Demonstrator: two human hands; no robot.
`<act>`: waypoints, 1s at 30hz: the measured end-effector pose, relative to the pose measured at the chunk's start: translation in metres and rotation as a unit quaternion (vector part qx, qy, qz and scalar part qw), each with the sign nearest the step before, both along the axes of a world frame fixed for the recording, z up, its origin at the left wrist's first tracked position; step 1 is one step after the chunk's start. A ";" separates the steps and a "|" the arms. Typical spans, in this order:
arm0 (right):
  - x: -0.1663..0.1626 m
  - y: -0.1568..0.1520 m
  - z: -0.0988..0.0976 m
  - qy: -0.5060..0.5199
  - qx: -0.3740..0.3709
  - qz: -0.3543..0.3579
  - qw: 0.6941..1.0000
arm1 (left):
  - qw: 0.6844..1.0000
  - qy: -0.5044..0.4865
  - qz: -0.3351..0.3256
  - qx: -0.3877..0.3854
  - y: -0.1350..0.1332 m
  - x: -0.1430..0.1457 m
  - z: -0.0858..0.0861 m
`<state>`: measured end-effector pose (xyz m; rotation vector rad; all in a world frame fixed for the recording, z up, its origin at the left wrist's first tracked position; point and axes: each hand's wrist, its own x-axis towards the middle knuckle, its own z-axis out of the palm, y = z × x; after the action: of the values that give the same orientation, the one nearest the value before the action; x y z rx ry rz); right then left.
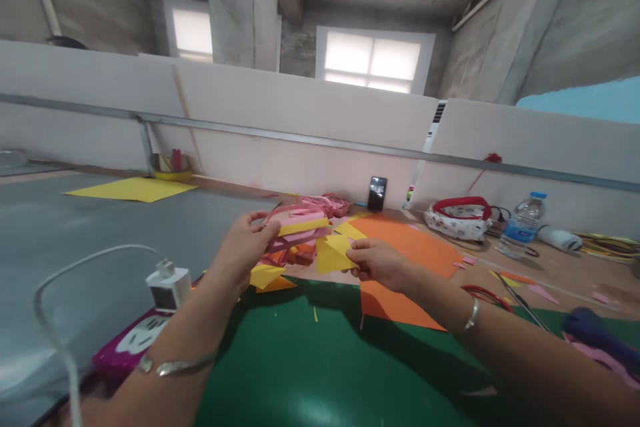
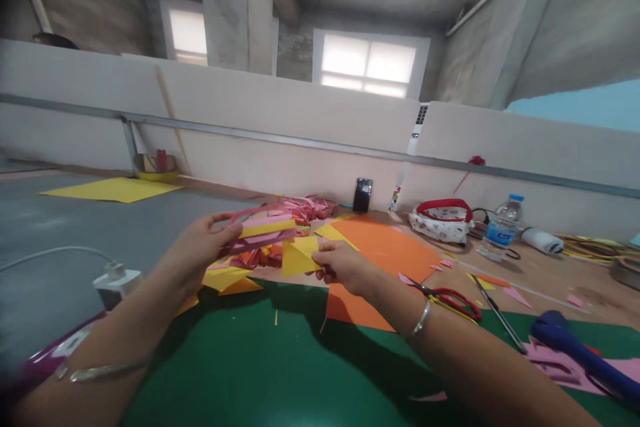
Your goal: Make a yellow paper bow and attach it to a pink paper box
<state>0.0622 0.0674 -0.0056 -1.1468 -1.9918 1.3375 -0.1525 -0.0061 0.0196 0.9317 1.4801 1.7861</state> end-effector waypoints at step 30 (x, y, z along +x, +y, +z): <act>0.126 -0.064 -0.022 0.035 0.206 -0.139 0.968 | 0.940 -0.103 -0.320 -0.056 -0.018 0.170 -0.019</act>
<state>0.1884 0.0033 -0.0278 -1.1080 -1.8575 0.7665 0.0173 -0.0237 0.0006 0.9872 0.9786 1.2599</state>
